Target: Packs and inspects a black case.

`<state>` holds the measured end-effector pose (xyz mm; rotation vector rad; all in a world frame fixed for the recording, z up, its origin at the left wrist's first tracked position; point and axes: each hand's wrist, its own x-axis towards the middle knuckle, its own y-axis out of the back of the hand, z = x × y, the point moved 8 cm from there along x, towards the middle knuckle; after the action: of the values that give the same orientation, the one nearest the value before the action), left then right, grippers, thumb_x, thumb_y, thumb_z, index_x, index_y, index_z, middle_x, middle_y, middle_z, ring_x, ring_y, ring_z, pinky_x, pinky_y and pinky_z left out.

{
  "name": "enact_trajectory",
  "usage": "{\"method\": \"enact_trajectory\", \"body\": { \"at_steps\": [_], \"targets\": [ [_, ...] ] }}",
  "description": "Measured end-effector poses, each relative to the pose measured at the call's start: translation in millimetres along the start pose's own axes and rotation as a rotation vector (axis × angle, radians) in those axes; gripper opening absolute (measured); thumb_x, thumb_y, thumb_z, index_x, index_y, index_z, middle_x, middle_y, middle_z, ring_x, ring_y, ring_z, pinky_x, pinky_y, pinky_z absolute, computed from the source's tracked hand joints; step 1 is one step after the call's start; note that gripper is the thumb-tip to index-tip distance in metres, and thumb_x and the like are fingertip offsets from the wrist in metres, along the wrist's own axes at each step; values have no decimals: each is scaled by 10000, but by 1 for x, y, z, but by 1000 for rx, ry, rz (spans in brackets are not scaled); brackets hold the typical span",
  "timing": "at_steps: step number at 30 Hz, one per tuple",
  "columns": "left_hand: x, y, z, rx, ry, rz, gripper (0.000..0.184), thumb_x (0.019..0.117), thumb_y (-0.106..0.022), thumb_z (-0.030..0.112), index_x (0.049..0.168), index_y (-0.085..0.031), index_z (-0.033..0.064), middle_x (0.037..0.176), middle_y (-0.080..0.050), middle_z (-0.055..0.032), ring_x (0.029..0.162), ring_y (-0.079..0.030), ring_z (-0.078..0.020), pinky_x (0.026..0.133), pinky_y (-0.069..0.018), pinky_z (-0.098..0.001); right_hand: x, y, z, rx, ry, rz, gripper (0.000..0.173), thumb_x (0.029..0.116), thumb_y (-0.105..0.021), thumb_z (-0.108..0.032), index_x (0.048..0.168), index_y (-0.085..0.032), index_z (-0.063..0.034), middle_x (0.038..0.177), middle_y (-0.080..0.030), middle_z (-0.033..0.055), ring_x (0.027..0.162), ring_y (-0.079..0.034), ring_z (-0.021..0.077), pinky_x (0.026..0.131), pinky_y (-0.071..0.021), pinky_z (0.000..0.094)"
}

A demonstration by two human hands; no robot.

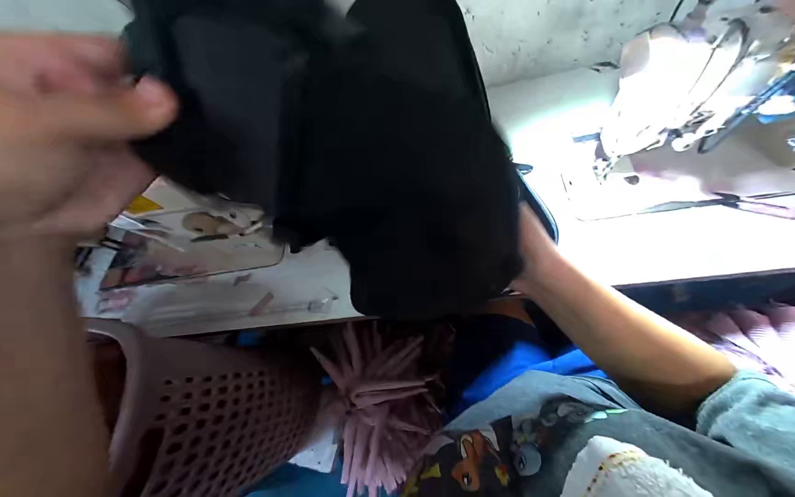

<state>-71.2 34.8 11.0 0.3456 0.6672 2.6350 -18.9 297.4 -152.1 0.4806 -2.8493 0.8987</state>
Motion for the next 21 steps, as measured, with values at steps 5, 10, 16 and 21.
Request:
{"method": "enact_trajectory", "body": {
  "at_steps": [5,10,16,21],
  "targets": [
    [94,-90,7,-54,144,72,203,1059,-440,96,1032,-622,184,897,-686,121,835,-669,10,781,-579,-198,-5,48,-41,299,218,109,562,1060,-196,-577,1097,-631,-223,1005,-712,-27,1005,-681,102,865,-588,364],
    [156,-158,-61,145,357,65,162,988,-540,212,1040,-626,84,875,-548,12,791,-523,-97,733,-474,-343,-30,106,5,223,17,362,639,1015,-225,-701,1372,-541,-276,1238,-675,-37,1135,-645,108,904,-574,398],
    [167,-228,-139,352,364,-330,437,1082,-388,220,1256,-602,-119,1344,-572,-302,1308,-512,-395,1086,-380,-594,-56,130,34,-83,-203,482,416,1101,-432,-308,1445,-415,-76,1257,-603,94,1112,-632,148,945,-545,317],
    [158,-240,-149,586,137,-353,313,1067,-481,130,1268,-668,-21,1249,-670,-237,1218,-620,-363,1072,-440,-554,-70,141,7,-623,-111,449,546,974,-647,-198,1432,-452,26,1300,-615,143,1171,-617,146,993,-523,316]
  ]
}}
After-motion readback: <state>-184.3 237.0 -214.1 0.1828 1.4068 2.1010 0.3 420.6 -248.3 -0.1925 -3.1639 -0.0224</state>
